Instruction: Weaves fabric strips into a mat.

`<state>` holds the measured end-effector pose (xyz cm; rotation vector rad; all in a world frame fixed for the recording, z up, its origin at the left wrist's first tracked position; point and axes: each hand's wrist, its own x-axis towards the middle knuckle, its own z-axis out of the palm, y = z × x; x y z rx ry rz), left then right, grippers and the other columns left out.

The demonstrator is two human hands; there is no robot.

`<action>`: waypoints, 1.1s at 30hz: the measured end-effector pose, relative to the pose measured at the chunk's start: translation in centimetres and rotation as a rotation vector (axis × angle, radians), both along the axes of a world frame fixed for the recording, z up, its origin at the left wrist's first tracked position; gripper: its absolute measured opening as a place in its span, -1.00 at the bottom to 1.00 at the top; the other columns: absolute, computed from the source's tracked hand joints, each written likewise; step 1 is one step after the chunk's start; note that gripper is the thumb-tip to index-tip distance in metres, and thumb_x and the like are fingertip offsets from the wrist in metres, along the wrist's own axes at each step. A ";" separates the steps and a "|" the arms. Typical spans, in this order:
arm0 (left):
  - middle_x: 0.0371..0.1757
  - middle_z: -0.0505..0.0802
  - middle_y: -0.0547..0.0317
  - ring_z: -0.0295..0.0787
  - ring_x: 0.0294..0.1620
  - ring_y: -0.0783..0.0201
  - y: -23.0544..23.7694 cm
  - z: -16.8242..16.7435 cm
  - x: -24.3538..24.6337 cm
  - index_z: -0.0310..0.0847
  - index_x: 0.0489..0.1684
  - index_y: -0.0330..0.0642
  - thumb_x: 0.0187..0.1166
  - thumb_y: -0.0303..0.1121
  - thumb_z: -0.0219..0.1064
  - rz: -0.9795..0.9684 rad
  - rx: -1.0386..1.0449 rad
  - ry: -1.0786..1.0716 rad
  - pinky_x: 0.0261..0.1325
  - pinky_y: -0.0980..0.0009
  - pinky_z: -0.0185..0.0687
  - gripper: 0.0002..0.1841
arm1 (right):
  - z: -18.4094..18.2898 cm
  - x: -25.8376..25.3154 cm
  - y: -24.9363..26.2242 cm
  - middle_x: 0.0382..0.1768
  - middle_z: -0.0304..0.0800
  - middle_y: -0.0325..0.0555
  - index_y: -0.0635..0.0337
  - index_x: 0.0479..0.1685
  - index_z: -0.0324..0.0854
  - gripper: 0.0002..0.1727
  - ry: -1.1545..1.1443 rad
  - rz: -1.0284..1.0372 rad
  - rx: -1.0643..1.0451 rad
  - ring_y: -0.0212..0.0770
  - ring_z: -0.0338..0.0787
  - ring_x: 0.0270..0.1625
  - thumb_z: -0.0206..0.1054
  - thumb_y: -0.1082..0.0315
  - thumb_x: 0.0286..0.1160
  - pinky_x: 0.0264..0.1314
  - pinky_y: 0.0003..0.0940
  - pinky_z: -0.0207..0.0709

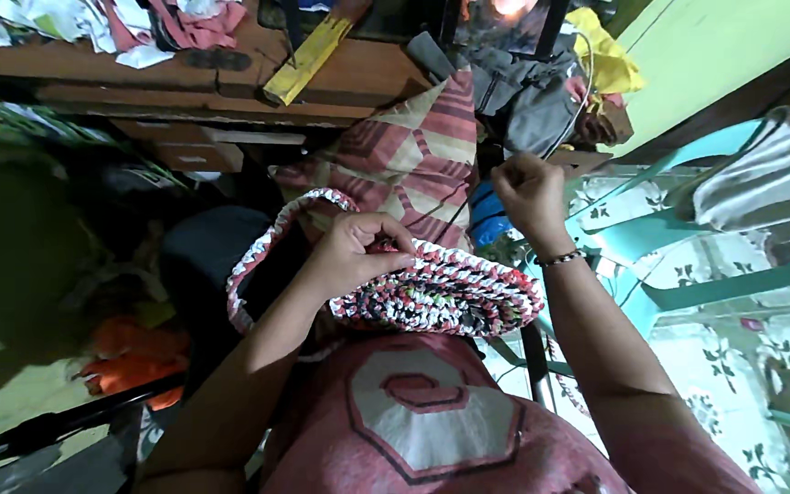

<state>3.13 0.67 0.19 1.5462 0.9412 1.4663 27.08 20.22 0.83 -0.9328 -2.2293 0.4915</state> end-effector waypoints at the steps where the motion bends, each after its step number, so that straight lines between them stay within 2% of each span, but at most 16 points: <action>1: -0.25 0.90 0.18 0.85 -0.25 0.41 0.0 0.1 0.0 0.78 -0.27 -0.29 0.28 -0.65 0.52 0.013 -0.010 0.007 -0.11 0.50 0.82 -0.85 | -0.1 -0.1 0.0 -0.46 0.71 -0.01 0.36 -0.15 0.71 -0.76 -0.016 0.028 -0.041 -0.28 0.61 -0.50 0.36 0.29 0.57 -0.36 -0.29 0.55; 3: -0.21 0.91 0.19 0.85 -0.19 0.42 0.2 0.2 -0.1 0.78 -0.24 -0.29 0.30 -0.64 0.53 0.052 -0.016 0.020 -0.03 0.49 0.82 -0.85 | 0.1 -0.3 -0.1 -0.25 0.78 -0.07 0.32 0.14 0.68 -0.66 0.032 0.160 -0.180 -0.38 0.65 -0.39 0.38 0.22 0.61 -0.26 -0.40 0.61; 4: -0.19 0.91 0.19 0.85 -0.16 0.41 0.2 0.1 -0.1 0.79 -0.22 -0.30 0.31 -0.63 0.53 0.072 -0.020 0.023 0.01 0.48 0.82 -0.85 | 0.3 -0.3 -0.4 -0.11 0.81 -0.14 0.28 0.28 0.65 -0.63 0.085 0.253 -0.270 -0.47 0.67 -0.31 0.27 0.20 0.70 -0.20 -0.49 0.62; 6: -0.15 0.90 0.19 0.85 -0.11 0.41 0.1 -0.2 -0.2 0.78 -0.16 -0.29 0.38 -0.57 0.52 0.092 -0.028 0.034 0.06 0.46 0.81 -0.85 | 1.0 -0.6 -1.4 0.17 0.82 -0.21 0.23 0.40 0.62 -0.48 0.188 0.452 -0.478 -0.52 0.72 -0.07 -0.16 0.17 0.82 -0.03 -0.52 0.62; 8: -0.12 0.90 0.21 0.84 -0.08 0.41 0.0 -0.2 -0.3 0.79 -0.14 -0.27 0.44 -0.52 0.46 0.092 -0.027 0.055 0.07 0.46 0.80 -0.88 | 1.9 -1.2 -2.8 0.12 0.85 -0.22 0.20 0.39 0.66 -0.39 0.205 0.562 -0.633 -0.50 0.74 -0.15 -0.29 0.24 0.71 -0.12 -0.50 0.64; 9: -0.11 0.90 0.21 0.84 -0.06 0.41 0.0 -0.2 -0.3 0.79 -0.14 -0.26 0.46 -0.51 0.43 0.093 -0.025 0.062 0.08 0.46 0.80 -0.89 | 2.3 -1.6 -3.8 -0.07 0.84 -0.28 0.19 0.34 0.69 -0.41 0.191 0.579 -0.678 -0.54 0.63 -0.34 -0.26 0.30 0.67 -0.33 -0.58 0.54; 10: -0.09 0.90 0.22 0.84 -0.04 0.41 -0.1 -0.1 -0.2 0.79 -0.13 -0.26 0.47 -0.53 0.42 0.089 -0.019 0.061 0.11 0.46 0.80 -0.89 | 2.6 -1.9 -4.3 -0.20 0.80 -0.30 0.22 0.32 0.70 -0.46 0.157 0.612 -0.720 -0.55 0.58 -0.43 -0.20 0.36 0.66 -0.42 -0.60 0.49; 12: -0.10 0.90 0.21 0.84 -0.04 0.40 -0.4 0.1 -0.1 0.79 -0.14 -0.26 0.45 -0.57 0.42 0.092 -0.015 0.057 0.09 0.46 0.80 -0.88 | 2.3 -2.4 -4.3 -0.12 0.85 -0.28 0.25 0.20 0.73 -0.61 0.098 0.725 -0.735 -0.59 0.67 -0.33 -0.01 0.42 0.71 -0.31 -0.67 0.57; 14: -0.12 0.89 0.24 0.84 -0.09 0.42 -0.9 0.3 0.0 0.79 -0.15 -0.24 0.42 -0.59 0.43 0.112 -0.019 0.073 0.01 0.48 0.81 -0.86 | 1.9 -2.6 -4.0 0.09 0.87 -0.19 0.30 0.17 0.78 -0.69 0.049 0.821 -0.668 -0.53 0.79 0.00 0.15 0.45 0.69 0.07 -0.61 0.69; 16: -0.11 0.89 0.23 0.84 -0.09 0.41 -1.3 0.4 0.1 0.78 -0.12 -0.26 0.41 -0.60 0.43 0.131 -0.016 0.068 0.01 0.48 0.81 -0.84 | 1.1 -2.3 -4.1 0.04 0.89 -0.12 0.33 0.04 0.84 -0.76 0.054 0.844 -0.596 -0.44 0.82 0.06 0.28 0.53 0.57 0.19 -0.54 0.70; 19: 0.02 0.90 0.16 0.86 0.00 0.37 -1.9 0.7 0.5 0.73 0.10 -0.35 0.39 -0.67 0.42 0.169 -0.007 0.078 0.10 0.46 0.83 -0.69 | 0.2 -1.9 -4.5 -0.11 0.88 -0.12 0.31 -0.09 0.87 -0.83 0.128 0.824 -0.462 -0.40 0.82 -0.04 0.42 0.56 0.43 0.10 -0.52 0.72; 21: 0.10 0.90 0.19 0.86 0.07 0.39 -2.5 0.8 0.6 0.76 0.18 -0.32 0.41 -0.61 0.44 0.203 0.001 0.161 0.13 0.47 0.84 -0.65 | 0.5 -2.5 -5.0 -0.13 0.86 -0.08 0.32 -0.11 0.87 -0.85 0.160 0.753 -0.230 -0.35 0.80 -0.03 0.44 0.51 0.45 0.13 -0.45 0.71; 24: 0.00 0.90 0.24 0.86 -0.01 0.41 -3.1 0.2 0.8 0.84 0.00 -0.23 0.45 -0.52 0.48 0.242 0.045 0.196 0.03 0.48 0.85 -0.79 | 1.2 -2.4 -5.8 -0.17 0.80 0.07 0.33 -0.07 0.86 -0.82 0.131 0.662 0.212 -0.18 0.79 -0.08 0.38 0.50 0.48 0.02 -0.35 0.71; 26: -0.02 0.90 0.26 0.86 0.01 0.38 -3.3 -0.3 0.8 0.84 -0.06 -0.18 0.48 -0.46 0.48 0.255 0.065 0.195 0.06 0.45 0.86 -0.85 | 1.5 -2.2 -6.3 -0.15 0.81 0.13 0.31 0.00 0.84 -0.79 0.084 0.633 0.385 -0.06 0.82 -0.08 0.39 0.48 0.47 -0.03 -0.25 0.74; 29: 0.01 0.91 0.31 0.86 0.04 0.40 -3.4 -0.9 0.8 0.85 -0.03 -0.07 0.51 -0.41 0.47 0.267 0.076 0.188 0.07 0.47 0.84 -0.84 | 1.9 -2.4 -6.5 -0.17 0.82 0.12 0.30 0.01 0.83 -0.79 0.026 0.592 0.529 -0.02 0.82 -0.13 0.36 0.44 0.52 -0.12 -0.20 0.73; 33: 0.05 0.92 0.35 0.85 0.09 0.42 -3.6 -1.2 0.6 0.86 0.02 0.03 0.54 -0.36 0.47 0.264 0.066 0.182 0.13 0.49 0.81 -0.82 | 3.1 -3.2 -7.3 -0.17 0.82 0.07 0.26 -0.13 0.83 -0.84 -0.109 0.561 0.623 0.00 0.82 -0.16 0.33 0.43 0.55 -0.27 -0.18 0.69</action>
